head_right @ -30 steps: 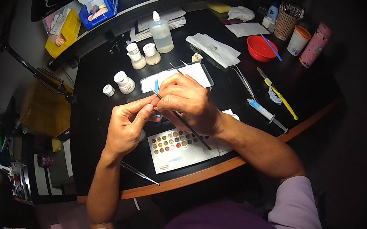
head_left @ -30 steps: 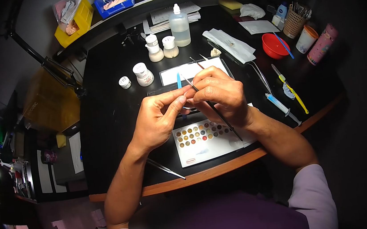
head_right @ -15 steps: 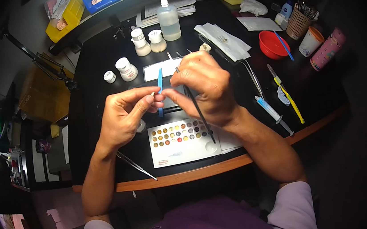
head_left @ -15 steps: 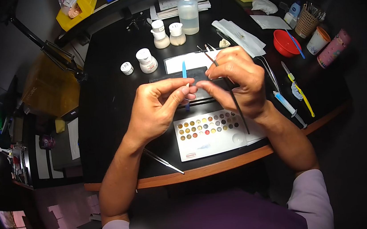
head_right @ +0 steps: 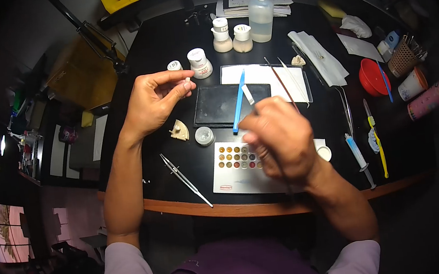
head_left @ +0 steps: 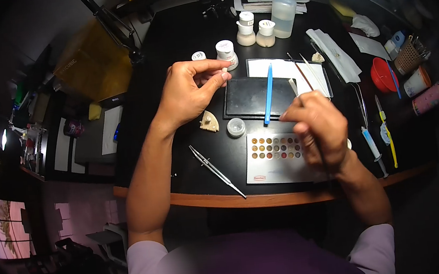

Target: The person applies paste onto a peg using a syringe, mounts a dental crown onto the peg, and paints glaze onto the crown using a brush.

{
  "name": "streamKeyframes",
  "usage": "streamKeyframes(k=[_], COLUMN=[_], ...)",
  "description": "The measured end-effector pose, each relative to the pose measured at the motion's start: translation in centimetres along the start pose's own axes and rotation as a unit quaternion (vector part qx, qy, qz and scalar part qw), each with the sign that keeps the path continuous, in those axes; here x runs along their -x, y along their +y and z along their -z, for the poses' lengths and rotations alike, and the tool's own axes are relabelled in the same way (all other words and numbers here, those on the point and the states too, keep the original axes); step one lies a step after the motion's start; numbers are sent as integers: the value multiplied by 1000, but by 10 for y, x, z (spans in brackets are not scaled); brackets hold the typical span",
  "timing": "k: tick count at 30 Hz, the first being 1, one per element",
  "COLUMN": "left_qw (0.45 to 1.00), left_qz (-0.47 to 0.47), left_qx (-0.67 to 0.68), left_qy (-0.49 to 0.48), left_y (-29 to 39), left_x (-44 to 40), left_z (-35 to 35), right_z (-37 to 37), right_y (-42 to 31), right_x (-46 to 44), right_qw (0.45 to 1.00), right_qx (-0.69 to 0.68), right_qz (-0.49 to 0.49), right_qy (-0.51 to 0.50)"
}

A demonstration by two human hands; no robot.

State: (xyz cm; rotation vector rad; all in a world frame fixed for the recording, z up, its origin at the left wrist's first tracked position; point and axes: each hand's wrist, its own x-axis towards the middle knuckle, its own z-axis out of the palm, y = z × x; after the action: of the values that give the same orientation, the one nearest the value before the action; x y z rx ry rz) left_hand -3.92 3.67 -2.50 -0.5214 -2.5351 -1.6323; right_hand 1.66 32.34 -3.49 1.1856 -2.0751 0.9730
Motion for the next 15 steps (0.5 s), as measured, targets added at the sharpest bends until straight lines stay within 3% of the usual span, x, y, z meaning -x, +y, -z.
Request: streamKeyframes(k=[6, 9, 15], left_qw=[1000, 1000, 988], left_qz=[8, 22, 24], left_qx=[8, 9, 142], left_qy=[-10, -9, -49], left_y=[-7, -9, -14], left_x=[-2, -3, -4], left_z=[2, 4, 12], right_z=[-39, -41, -64], right_y=[-43, -48, -96], right_x=[15, 15, 18], right_qw=[993, 995, 994], right_qx=[-28, -10, 16], right_qz=[113, 89, -45], right_qy=[-35, -53, -102])
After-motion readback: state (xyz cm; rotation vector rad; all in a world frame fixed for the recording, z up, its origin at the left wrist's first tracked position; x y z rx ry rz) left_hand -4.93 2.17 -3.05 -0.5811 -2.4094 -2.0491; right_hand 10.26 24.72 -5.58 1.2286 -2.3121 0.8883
